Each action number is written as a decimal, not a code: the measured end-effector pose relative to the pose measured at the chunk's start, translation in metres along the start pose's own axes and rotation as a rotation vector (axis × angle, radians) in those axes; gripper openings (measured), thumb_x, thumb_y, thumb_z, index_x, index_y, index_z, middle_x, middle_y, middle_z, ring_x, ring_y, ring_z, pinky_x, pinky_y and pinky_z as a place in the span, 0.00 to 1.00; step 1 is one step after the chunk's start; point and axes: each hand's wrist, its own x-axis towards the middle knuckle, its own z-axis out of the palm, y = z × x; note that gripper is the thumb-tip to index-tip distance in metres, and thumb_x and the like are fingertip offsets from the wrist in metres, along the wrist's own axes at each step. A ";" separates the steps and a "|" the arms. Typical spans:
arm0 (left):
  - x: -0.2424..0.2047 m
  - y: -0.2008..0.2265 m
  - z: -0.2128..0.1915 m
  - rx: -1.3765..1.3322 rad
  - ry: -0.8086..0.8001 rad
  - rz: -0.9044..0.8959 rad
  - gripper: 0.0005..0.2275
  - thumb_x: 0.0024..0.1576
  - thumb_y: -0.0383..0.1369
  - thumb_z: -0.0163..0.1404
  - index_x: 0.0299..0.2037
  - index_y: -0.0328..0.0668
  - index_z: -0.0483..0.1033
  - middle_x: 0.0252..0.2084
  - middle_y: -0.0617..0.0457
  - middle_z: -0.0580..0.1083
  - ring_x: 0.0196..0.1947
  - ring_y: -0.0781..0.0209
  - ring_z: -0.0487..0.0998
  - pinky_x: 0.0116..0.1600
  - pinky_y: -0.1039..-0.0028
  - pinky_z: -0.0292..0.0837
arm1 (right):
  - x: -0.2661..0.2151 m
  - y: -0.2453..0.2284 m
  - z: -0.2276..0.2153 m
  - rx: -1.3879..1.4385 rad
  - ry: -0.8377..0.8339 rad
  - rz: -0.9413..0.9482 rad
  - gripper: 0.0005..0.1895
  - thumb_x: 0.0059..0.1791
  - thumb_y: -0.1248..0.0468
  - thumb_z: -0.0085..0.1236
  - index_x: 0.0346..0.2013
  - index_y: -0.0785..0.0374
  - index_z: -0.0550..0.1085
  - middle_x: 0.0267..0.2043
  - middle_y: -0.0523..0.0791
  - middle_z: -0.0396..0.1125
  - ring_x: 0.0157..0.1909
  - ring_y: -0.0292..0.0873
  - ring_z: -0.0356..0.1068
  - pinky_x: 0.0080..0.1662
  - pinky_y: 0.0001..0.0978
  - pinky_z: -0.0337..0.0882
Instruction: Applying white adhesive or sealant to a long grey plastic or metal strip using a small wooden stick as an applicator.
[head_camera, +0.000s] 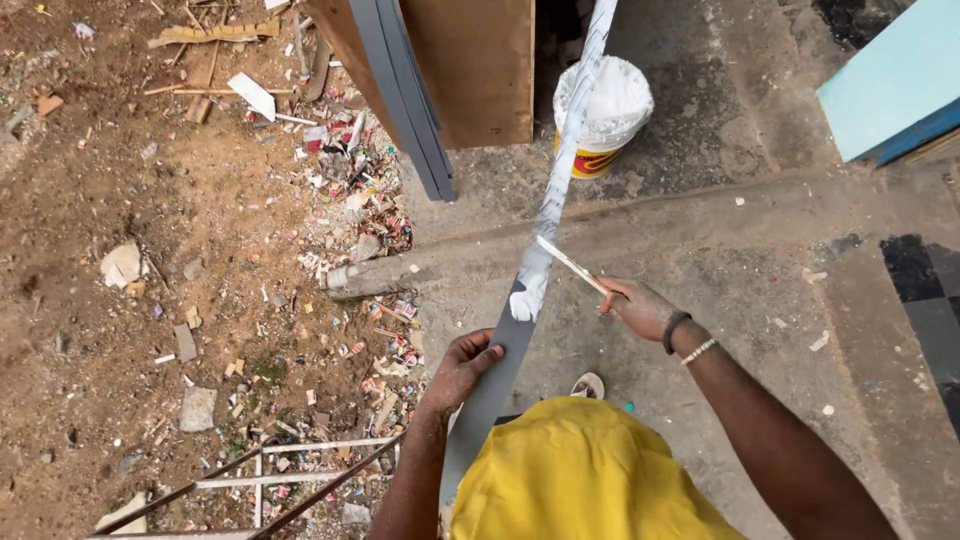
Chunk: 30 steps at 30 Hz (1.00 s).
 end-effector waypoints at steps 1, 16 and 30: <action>-0.004 0.000 -0.005 0.026 0.003 -0.007 0.13 0.61 0.32 0.53 0.54 0.34 0.78 0.38 0.57 0.79 0.32 0.72 0.76 0.38 0.77 0.75 | 0.004 -0.014 0.010 -0.098 -0.018 0.012 0.26 0.55 0.62 0.41 0.68 0.52 0.66 0.37 0.40 0.73 0.34 0.35 0.68 0.42 0.29 0.71; -0.075 0.006 -0.094 -0.085 -0.045 0.034 0.16 0.60 0.35 0.56 0.55 0.33 0.78 0.39 0.55 0.79 0.33 0.72 0.77 0.38 0.78 0.75 | -0.093 -0.070 0.194 -0.009 0.122 -0.283 0.28 0.55 0.52 0.49 0.68 0.58 0.65 0.57 0.48 0.71 0.54 0.42 0.72 0.56 0.34 0.72; -0.109 -0.044 -0.085 -0.144 -0.110 0.047 0.17 0.60 0.33 0.57 0.57 0.32 0.77 0.43 0.55 0.79 0.39 0.71 0.77 0.46 0.76 0.76 | -0.062 -0.055 0.156 -0.265 0.056 0.040 0.23 0.55 0.54 0.49 0.66 0.48 0.69 0.50 0.44 0.77 0.49 0.36 0.76 0.54 0.35 0.75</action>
